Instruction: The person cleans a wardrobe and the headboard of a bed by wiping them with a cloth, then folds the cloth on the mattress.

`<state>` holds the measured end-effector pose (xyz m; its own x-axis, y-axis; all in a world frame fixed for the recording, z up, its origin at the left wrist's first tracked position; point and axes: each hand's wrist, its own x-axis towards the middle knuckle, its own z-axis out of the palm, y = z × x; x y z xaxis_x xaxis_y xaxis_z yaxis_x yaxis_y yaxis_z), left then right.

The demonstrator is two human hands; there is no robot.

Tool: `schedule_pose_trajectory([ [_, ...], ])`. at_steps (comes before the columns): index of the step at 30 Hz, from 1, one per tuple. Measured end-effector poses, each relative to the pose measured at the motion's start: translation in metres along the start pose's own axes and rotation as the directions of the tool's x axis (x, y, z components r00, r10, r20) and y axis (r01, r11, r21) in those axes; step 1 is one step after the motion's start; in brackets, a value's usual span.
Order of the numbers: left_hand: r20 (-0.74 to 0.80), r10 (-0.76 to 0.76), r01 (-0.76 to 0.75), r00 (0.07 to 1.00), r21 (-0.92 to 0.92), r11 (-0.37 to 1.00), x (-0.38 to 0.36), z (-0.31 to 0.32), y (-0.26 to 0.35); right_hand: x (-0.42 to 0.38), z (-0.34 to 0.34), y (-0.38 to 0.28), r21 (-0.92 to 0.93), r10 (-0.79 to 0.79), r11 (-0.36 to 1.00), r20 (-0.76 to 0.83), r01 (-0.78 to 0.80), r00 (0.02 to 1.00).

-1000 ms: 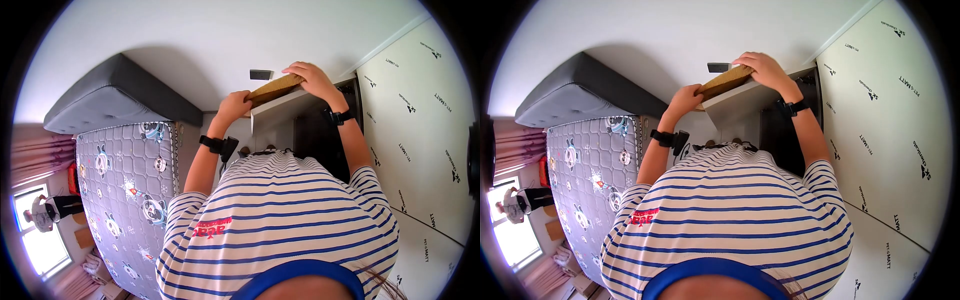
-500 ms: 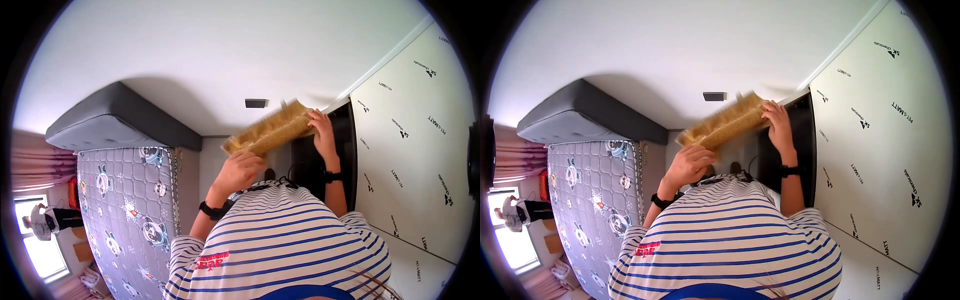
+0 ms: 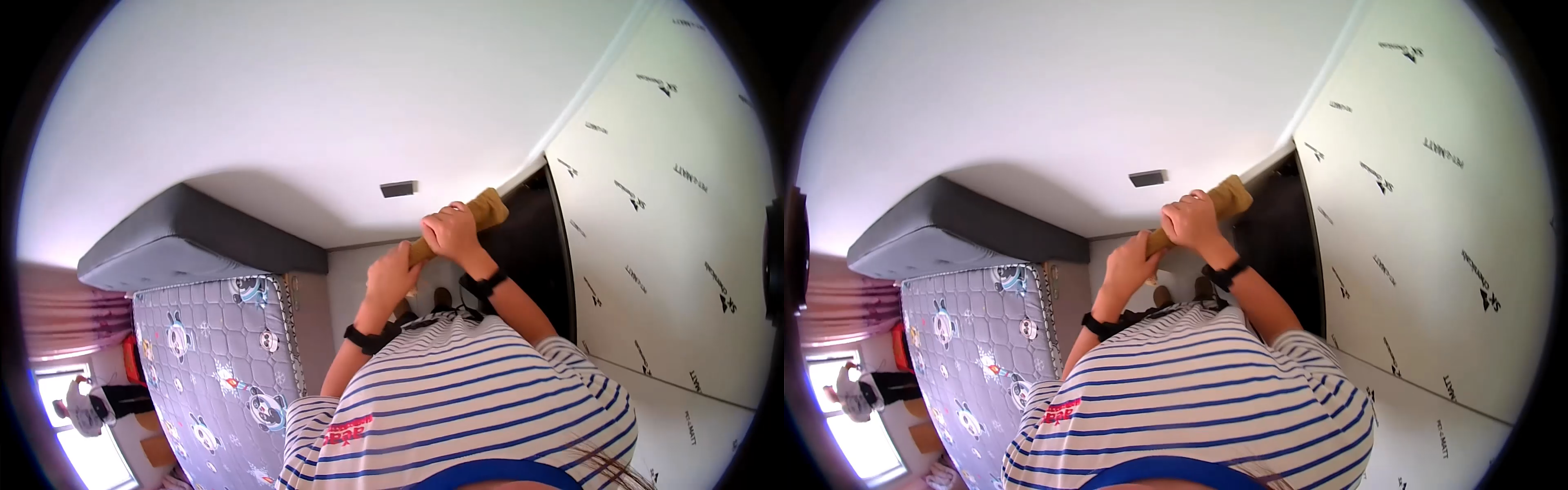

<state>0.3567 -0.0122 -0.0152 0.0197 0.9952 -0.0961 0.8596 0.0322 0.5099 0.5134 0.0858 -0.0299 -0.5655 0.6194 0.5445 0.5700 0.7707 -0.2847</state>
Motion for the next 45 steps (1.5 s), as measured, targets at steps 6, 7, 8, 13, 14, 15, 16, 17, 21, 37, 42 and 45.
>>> schedule_pose_trajectory([
  [6,-0.004,0.071,-0.071,0.997,0.088,0.994,0.014,0.002,0.004,-0.010,-0.005,0.031,0.015,-0.218,0.974,-0.188,0.225,0.958],
  [7,0.023,0.088,-0.091,0.996,0.146,0.985,0.015,0.002,0.008,-0.012,-0.007,0.041,-0.022,-0.295,0.955,-0.195,0.297,0.935],
  [8,0.035,0.065,-0.070,0.997,0.157,0.985,0.014,0.003,0.010,-0.018,-0.006,0.048,-0.047,-0.366,0.930,-0.195,0.364,0.910],
  [13,0.030,0.193,-0.191,0.981,-0.071,0.979,0.046,0.009,0.057,-0.027,-0.034,0.116,-0.102,-0.255,0.965,-0.176,0.240,0.951],
  [14,0.027,0.195,-0.193,0.980,-0.074,0.978,0.049,0.016,0.063,-0.028,-0.041,0.131,-0.125,-0.209,0.974,-0.176,0.189,0.962],
  [15,-0.016,0.270,-0.270,0.963,-0.117,0.956,0.054,0.023,0.067,-0.029,-0.048,0.144,-0.130,-0.217,0.972,-0.178,0.195,0.960],
  [16,-0.064,0.340,-0.346,0.938,-0.154,0.926,0.061,0.028,0.069,-0.029,-0.055,0.156,-0.103,-0.172,0.983,-0.202,0.153,0.964],
  [17,-0.080,0.341,-0.350,0.937,-0.148,0.925,0.067,0.030,0.069,-0.024,-0.058,0.169,-0.076,-0.131,0.990,-0.226,0.117,0.965],
  [21,0.164,0.252,-0.218,0.954,-0.200,0.955,0.070,0.036,0.066,-0.023,-0.045,0.174,-0.066,-0.130,0.991,-0.353,0.114,0.927],
  [37,0.207,0.399,-0.351,0.893,-0.232,0.907,0.111,0.016,0.032,-0.011,-0.034,0.156,-0.083,0.079,0.989,-0.394,-0.120,0.916],
  [42,0.231,0.535,-0.443,0.813,-0.352,0.825,0.119,0.015,0.017,-0.009,-0.030,0.130,-0.014,0.308,0.941,-0.380,-0.338,0.872],
  [45,0.298,0.538,-0.452,0.788,-0.313,0.835,0.120,0.013,0.008,-0.003,-0.023,0.120,0.068,0.369,0.922,-0.443,-0.380,0.817],
])
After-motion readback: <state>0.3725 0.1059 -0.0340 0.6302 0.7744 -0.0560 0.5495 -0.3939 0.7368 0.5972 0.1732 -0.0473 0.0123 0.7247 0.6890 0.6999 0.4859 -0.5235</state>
